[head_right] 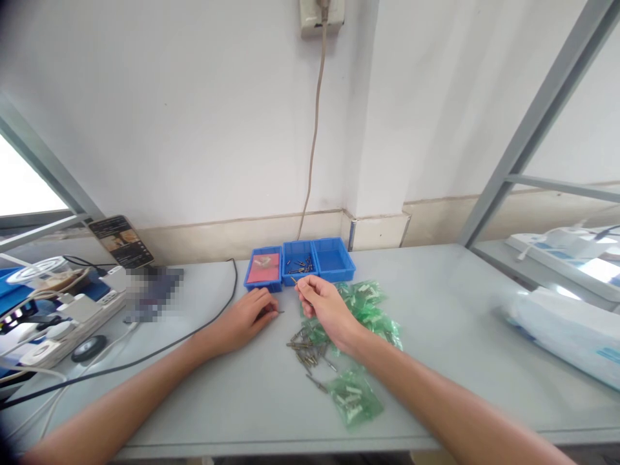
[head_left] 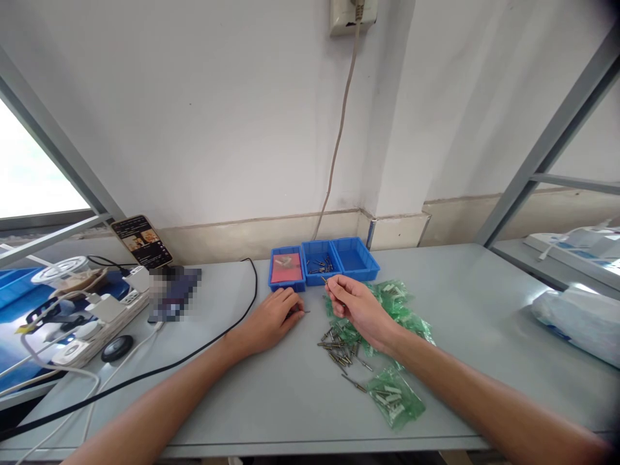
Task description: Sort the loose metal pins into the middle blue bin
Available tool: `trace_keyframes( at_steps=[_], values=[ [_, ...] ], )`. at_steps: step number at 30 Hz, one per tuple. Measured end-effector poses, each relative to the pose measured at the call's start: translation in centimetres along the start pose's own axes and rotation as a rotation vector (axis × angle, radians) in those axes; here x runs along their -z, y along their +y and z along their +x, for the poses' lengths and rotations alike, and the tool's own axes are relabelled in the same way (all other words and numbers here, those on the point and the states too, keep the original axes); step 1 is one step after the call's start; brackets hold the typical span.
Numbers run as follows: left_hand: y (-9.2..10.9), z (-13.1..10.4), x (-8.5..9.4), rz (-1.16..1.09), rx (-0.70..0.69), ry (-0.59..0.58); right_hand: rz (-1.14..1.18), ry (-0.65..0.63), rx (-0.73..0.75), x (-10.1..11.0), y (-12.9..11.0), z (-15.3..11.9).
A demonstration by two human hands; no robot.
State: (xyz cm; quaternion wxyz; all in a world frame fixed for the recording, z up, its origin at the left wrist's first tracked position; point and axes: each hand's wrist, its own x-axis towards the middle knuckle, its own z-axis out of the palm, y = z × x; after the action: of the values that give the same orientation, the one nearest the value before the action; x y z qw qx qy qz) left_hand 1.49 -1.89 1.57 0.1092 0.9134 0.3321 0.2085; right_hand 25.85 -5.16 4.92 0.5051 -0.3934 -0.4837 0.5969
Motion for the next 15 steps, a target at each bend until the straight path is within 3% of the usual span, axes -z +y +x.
trace_keyframes(
  at_steps=[15],
  values=[
    [-0.08,0.01,-0.03,0.013,-0.006,0.009,0.008,0.007,-0.007,-0.13,-0.29,-0.19]
  ],
)
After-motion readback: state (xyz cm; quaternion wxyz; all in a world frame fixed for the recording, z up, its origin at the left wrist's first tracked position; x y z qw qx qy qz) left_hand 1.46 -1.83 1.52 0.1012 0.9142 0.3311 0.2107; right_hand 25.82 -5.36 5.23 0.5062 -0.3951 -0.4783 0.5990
